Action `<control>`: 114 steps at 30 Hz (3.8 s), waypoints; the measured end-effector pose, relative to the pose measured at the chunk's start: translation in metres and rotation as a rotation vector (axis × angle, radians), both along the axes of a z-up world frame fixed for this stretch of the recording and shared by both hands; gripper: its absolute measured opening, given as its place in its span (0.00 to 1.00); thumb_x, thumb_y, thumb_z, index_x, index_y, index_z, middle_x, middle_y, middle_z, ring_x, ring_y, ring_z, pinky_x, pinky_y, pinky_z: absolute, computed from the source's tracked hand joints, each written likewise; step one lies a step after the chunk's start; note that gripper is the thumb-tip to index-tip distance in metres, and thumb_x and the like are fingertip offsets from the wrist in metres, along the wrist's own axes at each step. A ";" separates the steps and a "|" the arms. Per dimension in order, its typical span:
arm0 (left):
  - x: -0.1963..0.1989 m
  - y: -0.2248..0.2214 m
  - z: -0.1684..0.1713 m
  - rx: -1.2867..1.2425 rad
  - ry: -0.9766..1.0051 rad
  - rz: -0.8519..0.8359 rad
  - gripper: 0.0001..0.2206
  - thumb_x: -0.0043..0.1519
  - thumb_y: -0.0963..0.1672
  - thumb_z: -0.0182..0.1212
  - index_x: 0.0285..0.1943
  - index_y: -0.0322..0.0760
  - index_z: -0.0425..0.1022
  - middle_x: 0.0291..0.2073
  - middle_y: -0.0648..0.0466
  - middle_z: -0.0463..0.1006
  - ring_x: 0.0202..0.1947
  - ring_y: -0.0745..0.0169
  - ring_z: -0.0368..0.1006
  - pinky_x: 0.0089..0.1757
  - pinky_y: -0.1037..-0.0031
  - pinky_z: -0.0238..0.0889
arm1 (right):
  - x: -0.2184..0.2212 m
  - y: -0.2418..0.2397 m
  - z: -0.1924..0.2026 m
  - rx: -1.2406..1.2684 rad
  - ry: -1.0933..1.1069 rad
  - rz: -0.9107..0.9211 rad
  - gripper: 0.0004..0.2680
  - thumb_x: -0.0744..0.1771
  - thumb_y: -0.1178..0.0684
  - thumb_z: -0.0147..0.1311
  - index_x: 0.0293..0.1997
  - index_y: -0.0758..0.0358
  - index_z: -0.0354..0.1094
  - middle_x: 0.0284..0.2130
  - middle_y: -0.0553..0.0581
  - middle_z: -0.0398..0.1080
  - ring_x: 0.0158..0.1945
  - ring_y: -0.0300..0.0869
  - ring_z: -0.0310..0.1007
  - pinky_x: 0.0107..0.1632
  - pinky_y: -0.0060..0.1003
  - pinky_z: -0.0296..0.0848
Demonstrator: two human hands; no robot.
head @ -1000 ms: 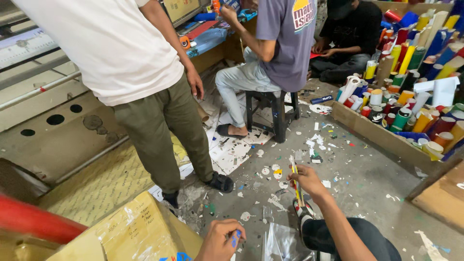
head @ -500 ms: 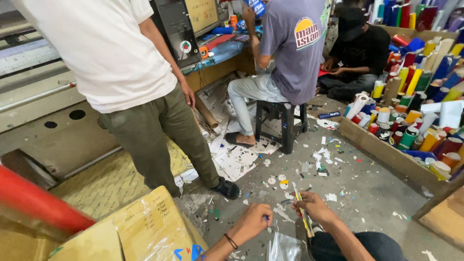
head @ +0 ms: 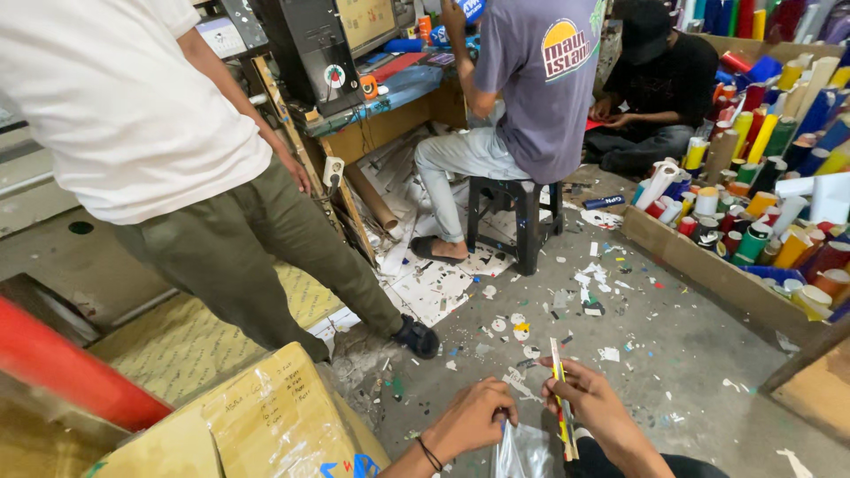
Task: The person uses a craft knife to carefully cut and remove excess blue vinyl around the white text on a sticker. They peel away the small cut pieces by hand, then hand the finished sticker to another person.
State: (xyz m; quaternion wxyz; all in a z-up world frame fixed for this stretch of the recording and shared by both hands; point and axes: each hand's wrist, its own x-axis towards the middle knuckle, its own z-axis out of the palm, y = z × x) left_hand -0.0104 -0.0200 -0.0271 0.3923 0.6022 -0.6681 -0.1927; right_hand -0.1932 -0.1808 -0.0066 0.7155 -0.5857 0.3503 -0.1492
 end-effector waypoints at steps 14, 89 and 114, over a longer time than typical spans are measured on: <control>-0.020 0.009 0.020 -0.023 -0.001 -0.024 0.08 0.54 0.39 0.61 0.41 0.34 0.80 0.39 0.50 0.78 0.45 0.48 0.74 0.45 0.61 0.68 | -0.032 0.014 0.013 -0.024 0.088 -0.065 0.17 0.66 0.60 0.51 0.64 0.65 0.67 0.29 0.56 0.73 0.28 0.39 0.66 0.33 0.33 0.67; -0.027 0.009 0.008 -0.027 0.026 -0.085 0.12 0.50 0.36 0.56 0.42 0.31 0.77 0.36 0.48 0.79 0.41 0.50 0.76 0.45 0.63 0.70 | -0.042 0.024 0.017 -0.043 0.039 -0.047 0.19 0.66 0.60 0.53 0.65 0.65 0.66 0.31 0.58 0.76 0.29 0.39 0.67 0.35 0.32 0.67; -0.002 0.001 -0.005 -0.147 -0.081 -0.163 0.11 0.52 0.37 0.66 0.45 0.31 0.78 0.33 0.49 0.76 0.44 0.52 0.73 0.48 0.62 0.67 | 0.003 0.010 -0.029 0.010 -0.034 0.045 0.20 0.65 0.59 0.56 0.67 0.62 0.63 0.27 0.56 0.75 0.23 0.39 0.70 0.28 0.34 0.70</control>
